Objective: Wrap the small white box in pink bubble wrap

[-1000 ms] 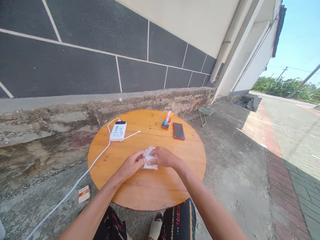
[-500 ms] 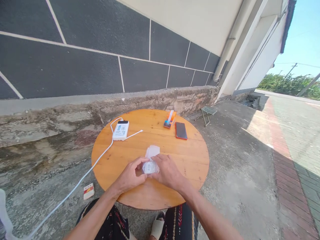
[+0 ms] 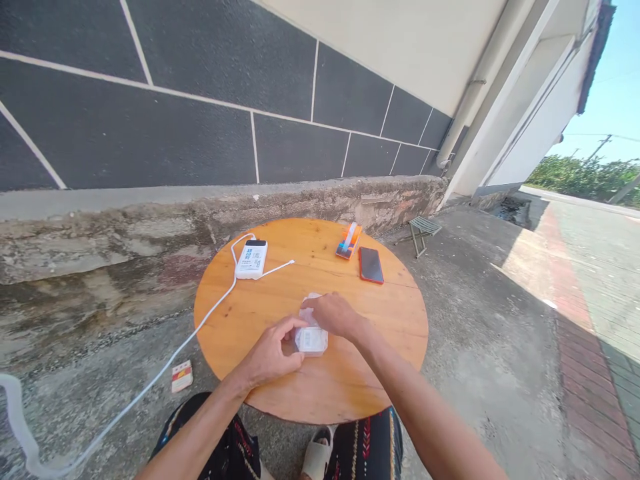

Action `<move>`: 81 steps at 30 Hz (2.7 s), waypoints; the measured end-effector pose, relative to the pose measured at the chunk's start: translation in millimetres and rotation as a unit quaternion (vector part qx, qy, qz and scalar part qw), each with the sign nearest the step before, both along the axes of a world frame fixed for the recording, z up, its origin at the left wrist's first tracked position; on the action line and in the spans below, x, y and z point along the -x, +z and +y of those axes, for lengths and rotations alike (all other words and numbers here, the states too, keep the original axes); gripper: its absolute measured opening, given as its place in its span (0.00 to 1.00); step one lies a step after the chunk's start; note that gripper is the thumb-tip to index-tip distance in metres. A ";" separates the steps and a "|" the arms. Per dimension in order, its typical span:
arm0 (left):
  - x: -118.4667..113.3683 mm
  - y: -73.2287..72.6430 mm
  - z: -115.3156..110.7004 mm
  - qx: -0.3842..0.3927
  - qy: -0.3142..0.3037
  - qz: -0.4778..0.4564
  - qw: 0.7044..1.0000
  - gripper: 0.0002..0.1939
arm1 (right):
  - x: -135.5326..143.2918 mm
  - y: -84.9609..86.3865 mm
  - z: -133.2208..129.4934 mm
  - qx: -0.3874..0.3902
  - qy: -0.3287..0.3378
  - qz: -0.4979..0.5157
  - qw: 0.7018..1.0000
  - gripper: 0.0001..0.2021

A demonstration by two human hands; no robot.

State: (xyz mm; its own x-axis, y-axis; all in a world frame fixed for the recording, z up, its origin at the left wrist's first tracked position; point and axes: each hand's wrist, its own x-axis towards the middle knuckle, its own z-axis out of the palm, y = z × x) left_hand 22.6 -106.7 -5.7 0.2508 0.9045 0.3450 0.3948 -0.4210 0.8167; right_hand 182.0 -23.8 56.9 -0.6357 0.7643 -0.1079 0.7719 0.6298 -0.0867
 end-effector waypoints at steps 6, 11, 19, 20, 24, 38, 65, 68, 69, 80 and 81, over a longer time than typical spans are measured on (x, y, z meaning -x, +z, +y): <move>-0.9 3.0 -1.1 -0.011 -0.009 -0.026 1.000 0.21 | 4.6 1.2 2.8 -0.015 0.004 -0.036 0.999 0.14; -1.6 2.2 -0.6 -0.021 -0.011 -0.028 0.999 0.21 | 7.6 -0.4 9.3 0.003 0.015 -0.047 0.999 0.15; -1.4 0.5 -0.7 -0.027 -0.007 -0.033 0.999 0.22 | 5.8 4.7 2.9 0.010 0.006 -0.002 1.000 0.12; -1.5 -0.2 -0.3 -0.028 -0.006 -0.033 0.999 0.22 | 3.8 4.0 2.0 0.019 0.010 0.008 1.000 0.12; -1.9 -3.2 0.7 -0.031 -0.003 -0.036 0.999 0.24 | -7.8 -4.2 -0.6 0.111 0.030 0.140 0.983 0.11; -3.4 15.0 7.6 0.118 0.005 -0.066 0.991 0.21 | -26.5 -17.6 -22.7 0.181 -0.017 0.310 0.933 0.28; -4.4 31.4 48.2 0.190 0.011 0.060 0.980 0.16 | -34.8 -49.2 -22.6 -0.005 -0.019 0.328 0.945 0.18; -5.8 30.2 48.0 0.170 0.049 0.080 0.981 0.18 | -31.6 -56.8 -21.3 -0.041 -0.069 0.340 0.937 0.18; -6.3 29.8 47.5 0.159 0.060 0.093 0.981 0.18 | -30.2 -59.2 -21.7 -0.046 -0.079 0.348 0.933 0.17; -5.7 14.5 3.6 0.075 0.119 0.093 0.986 0.21 | -13.4 -54.7 -74.1 -0.128 -0.079 0.270 0.951 0.12; -4.5 13.5 -0.9 0.069 0.118 0.082 0.987 0.20 | -14.4 -56.2 -79.0 -0.131 -0.070 0.275 0.950 0.13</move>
